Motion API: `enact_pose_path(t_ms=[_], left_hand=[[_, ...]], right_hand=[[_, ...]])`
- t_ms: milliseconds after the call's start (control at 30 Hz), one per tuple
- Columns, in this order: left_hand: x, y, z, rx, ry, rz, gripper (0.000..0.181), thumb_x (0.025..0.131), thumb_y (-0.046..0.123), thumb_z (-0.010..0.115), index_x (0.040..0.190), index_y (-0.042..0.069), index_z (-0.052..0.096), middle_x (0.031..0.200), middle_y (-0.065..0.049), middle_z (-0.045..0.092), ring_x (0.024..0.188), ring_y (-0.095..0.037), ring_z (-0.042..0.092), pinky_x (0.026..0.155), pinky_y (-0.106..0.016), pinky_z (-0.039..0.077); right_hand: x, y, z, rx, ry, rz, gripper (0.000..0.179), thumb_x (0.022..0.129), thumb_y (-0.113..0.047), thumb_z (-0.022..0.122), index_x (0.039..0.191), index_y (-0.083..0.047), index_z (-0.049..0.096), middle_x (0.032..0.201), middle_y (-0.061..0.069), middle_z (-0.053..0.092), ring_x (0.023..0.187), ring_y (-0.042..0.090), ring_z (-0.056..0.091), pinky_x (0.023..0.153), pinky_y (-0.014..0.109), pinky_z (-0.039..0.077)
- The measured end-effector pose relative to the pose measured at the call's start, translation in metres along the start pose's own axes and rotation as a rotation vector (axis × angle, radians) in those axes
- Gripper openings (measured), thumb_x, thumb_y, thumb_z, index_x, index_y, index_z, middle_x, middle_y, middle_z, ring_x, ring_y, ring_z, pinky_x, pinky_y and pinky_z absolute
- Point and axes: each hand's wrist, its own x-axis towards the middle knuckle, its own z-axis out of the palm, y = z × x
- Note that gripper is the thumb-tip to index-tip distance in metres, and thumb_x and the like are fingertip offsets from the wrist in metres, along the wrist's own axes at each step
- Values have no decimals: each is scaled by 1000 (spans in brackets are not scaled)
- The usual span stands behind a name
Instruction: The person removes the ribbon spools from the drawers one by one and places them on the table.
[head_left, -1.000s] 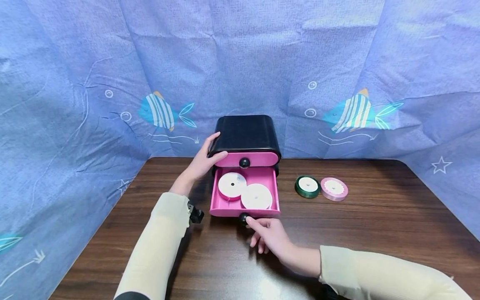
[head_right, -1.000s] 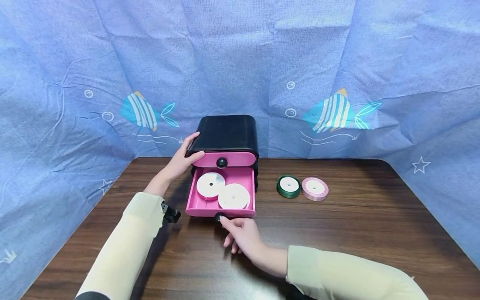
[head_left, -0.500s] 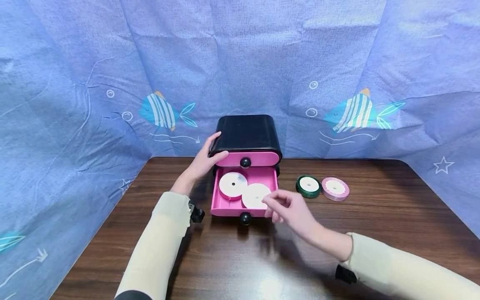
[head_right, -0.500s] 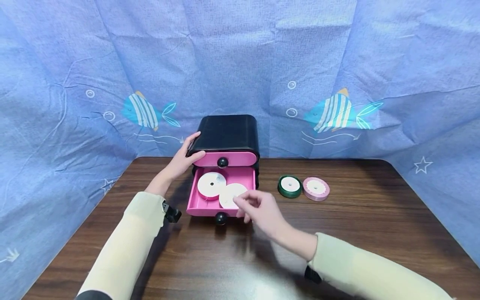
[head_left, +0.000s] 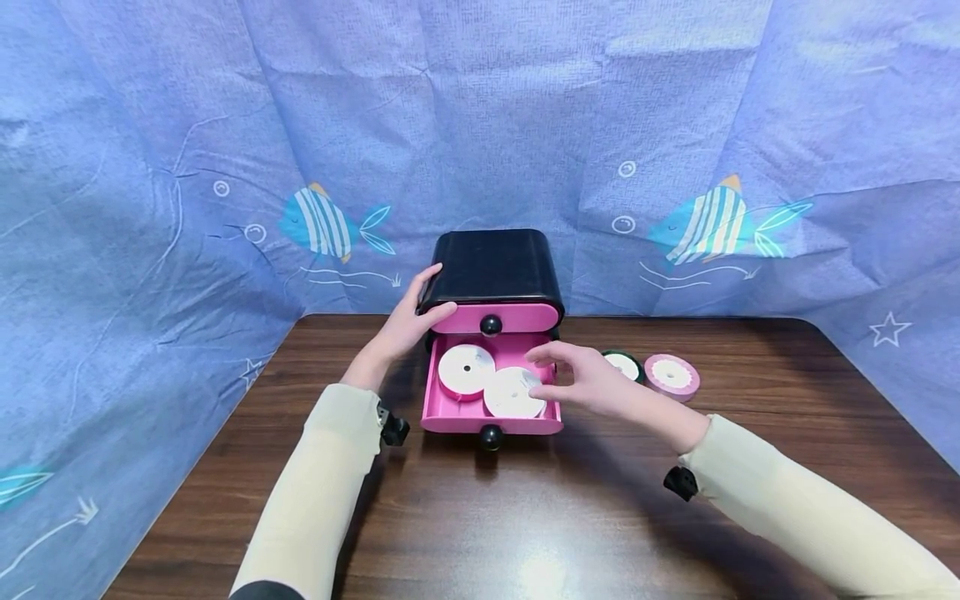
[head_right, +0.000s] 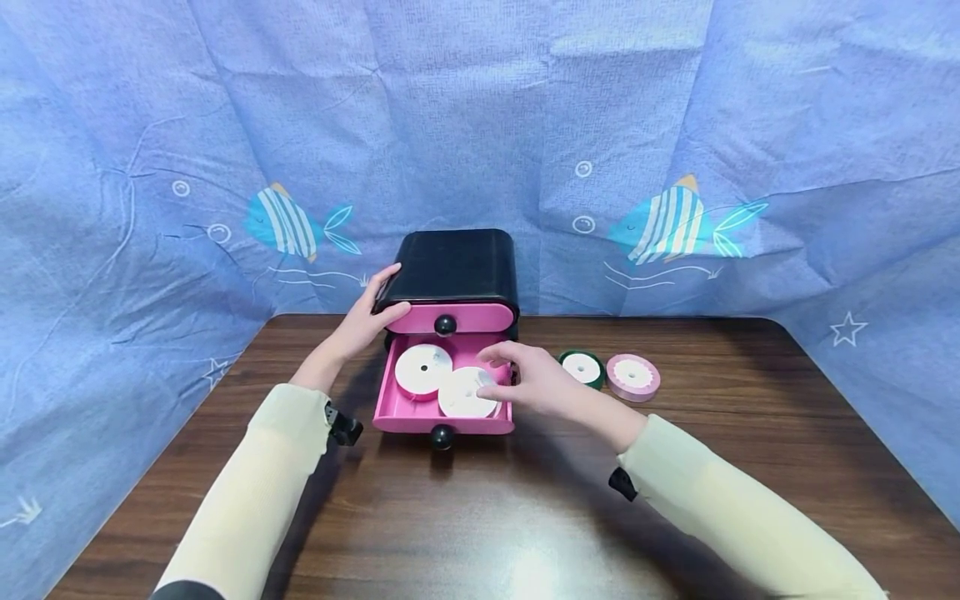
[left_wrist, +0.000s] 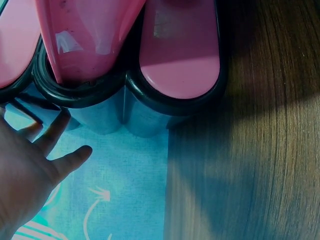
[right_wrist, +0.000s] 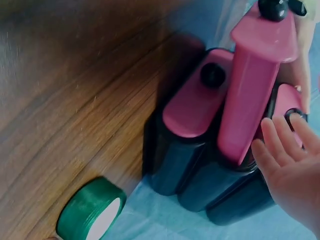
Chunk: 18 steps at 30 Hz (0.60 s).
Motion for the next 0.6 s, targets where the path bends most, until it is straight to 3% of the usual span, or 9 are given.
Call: enact_pose_path(t_ms=[133, 400, 600], left_hand=[[0, 0, 0, -7, -4, 3, 73, 94, 33, 63, 154, 32, 21, 156, -7, 23, 135, -25, 35, 108, -45, 31], [0, 0, 0, -25, -5, 7, 73, 95, 30, 62, 154, 31, 20, 155, -7, 26, 133, -24, 38, 108, -43, 31], [1, -2, 0, -26, -2, 14, 72, 95, 28, 62, 154, 30, 21, 153, -9, 28, 132, -24, 39, 107, -41, 31]], right_hand=[[7, 8, 0, -109, -71, -65, 59, 76, -23, 85, 128, -5, 61, 125, 8, 62, 112, 25, 56, 96, 49, 43], [16, 18, 1, -141, -185, -166, 69, 74, -27, 87, 132, -4, 59, 133, 8, 58, 121, 25, 52, 100, 44, 40], [21, 21, 6, -198, -202, -206, 70, 72, -20, 87, 131, 0, 57, 131, 13, 58, 126, 29, 49, 109, 57, 21]])
